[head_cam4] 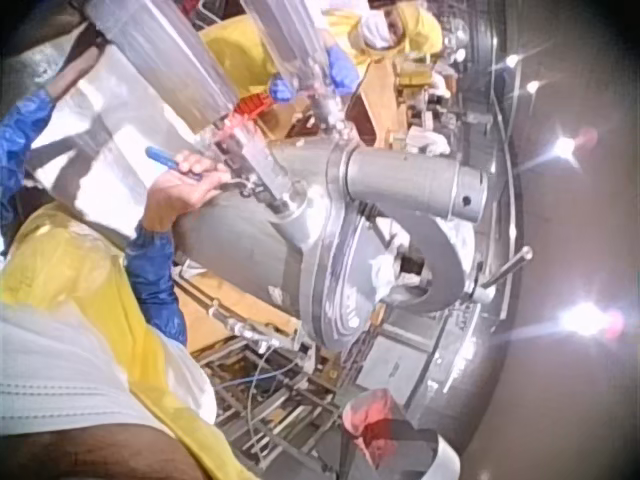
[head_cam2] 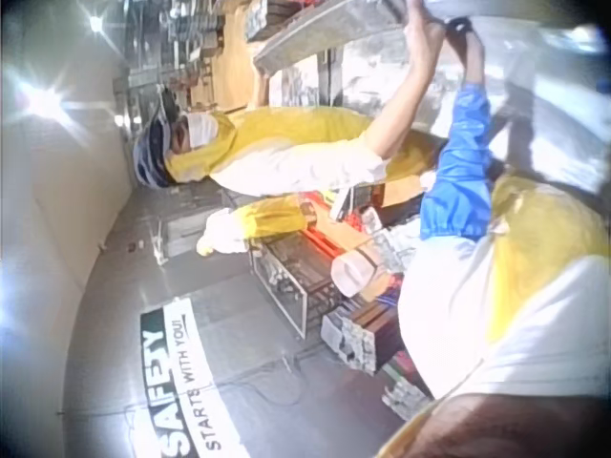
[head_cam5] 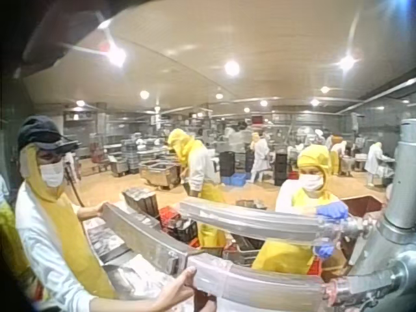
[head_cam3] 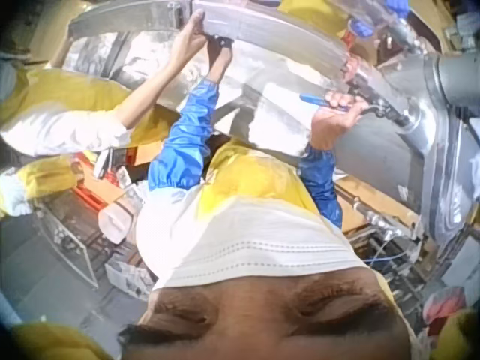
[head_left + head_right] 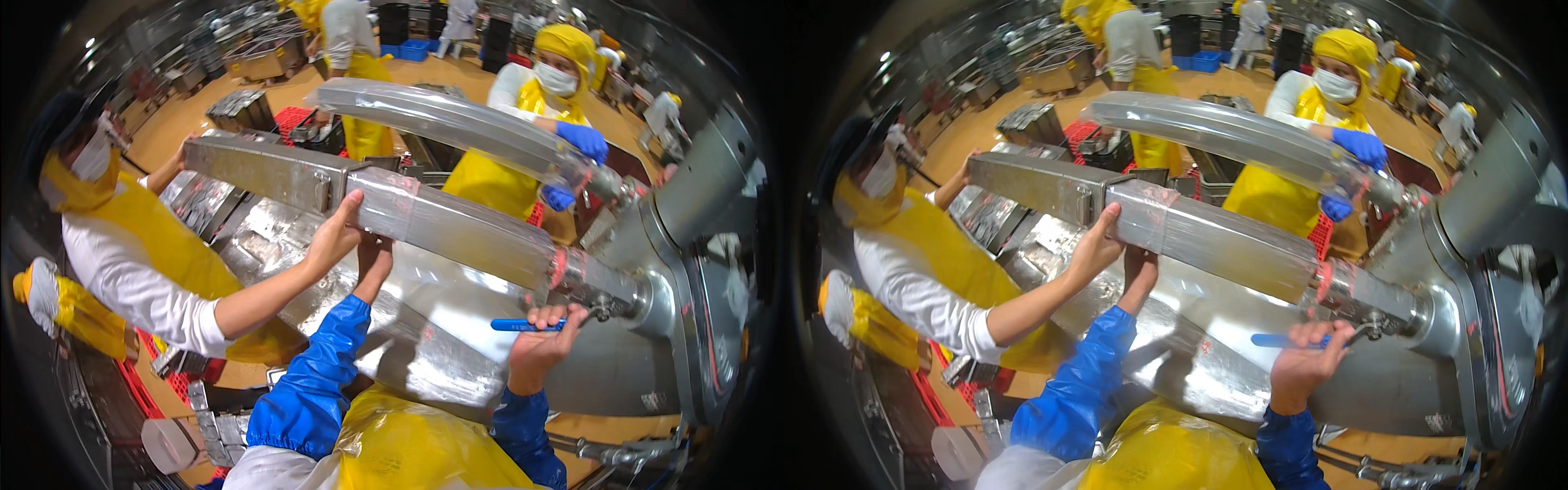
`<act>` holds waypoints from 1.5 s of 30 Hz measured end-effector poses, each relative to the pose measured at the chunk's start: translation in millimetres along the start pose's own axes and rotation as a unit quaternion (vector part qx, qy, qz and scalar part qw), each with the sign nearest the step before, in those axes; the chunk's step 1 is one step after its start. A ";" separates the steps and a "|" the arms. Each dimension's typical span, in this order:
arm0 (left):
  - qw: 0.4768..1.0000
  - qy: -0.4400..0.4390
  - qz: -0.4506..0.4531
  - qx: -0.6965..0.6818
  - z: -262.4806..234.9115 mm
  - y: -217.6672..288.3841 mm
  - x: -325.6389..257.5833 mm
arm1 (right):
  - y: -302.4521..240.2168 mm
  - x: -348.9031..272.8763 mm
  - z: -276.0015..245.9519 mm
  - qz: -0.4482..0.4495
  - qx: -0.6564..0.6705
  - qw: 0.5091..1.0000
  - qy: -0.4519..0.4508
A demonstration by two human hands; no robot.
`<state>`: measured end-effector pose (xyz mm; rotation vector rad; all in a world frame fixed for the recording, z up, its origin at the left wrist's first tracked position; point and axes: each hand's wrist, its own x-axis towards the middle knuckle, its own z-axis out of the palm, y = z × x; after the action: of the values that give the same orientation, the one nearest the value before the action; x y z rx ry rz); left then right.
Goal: The person repeatedly assembles a metal frame around a transparent tube attached to a machine. They align the frame halves, secure them with latches, and then disassemble the frame to repeat the process with other workers nearby.
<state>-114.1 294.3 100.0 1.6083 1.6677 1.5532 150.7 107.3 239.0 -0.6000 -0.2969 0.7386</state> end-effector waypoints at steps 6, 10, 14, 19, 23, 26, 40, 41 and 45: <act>0.955 -0.056 -0.201 -0.213 -12.1 -21.0 -64.5 | 10.1 -1.7 10.6 -0.038 -0.004 0.999 -0.005; 0.938 -0.081 -0.255 -0.222 -22.9 -7.6 -84.1 | -2.4 12.2 -62.0 0.064 -0.003 0.993 -0.096; 0.898 -0.091 -0.359 -0.236 -33.2 -11.4 -88.6 | -100.9 68.2 -156.0 -0.117 -0.613 0.752 -0.214; 0.858 -0.062 -0.427 -0.280 -41.1 -25.6 -100.0 | -11.7 5.6 -53.4 0.001 -0.209 0.977 -0.036; 0.815 -0.078 -0.447 -0.359 -48.5 -10.5 -96.1 | -22.2 16.4 -72.8 0.008 -0.252 0.966 -0.058; 0.806 -0.071 -0.445 -0.384 -48.6 -7.2 -99.3 | -51.0 31.7 -103.1 0.028 -0.377 0.920 -0.099; 0.962 -0.154 -0.168 -0.150 7.7 15.9 -176.5 | -30.7 48.5 -135.6 0.146 -0.131 0.976 -0.097; 0.965 -0.142 -0.155 -0.160 18.2 14.4 -189.8 | -14.6 64.7 -167.7 0.179 -0.123 0.973 -0.072; 0.959 -0.154 -0.170 -0.166 52.3 12.5 -243.6 | 60.3 1.0 -224.9 0.235 -0.398 0.797 -0.389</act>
<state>6.9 105.0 -8.5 1.2379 1.3458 1.2543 221.0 52.2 24.0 -1.1757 -1.3085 1.3454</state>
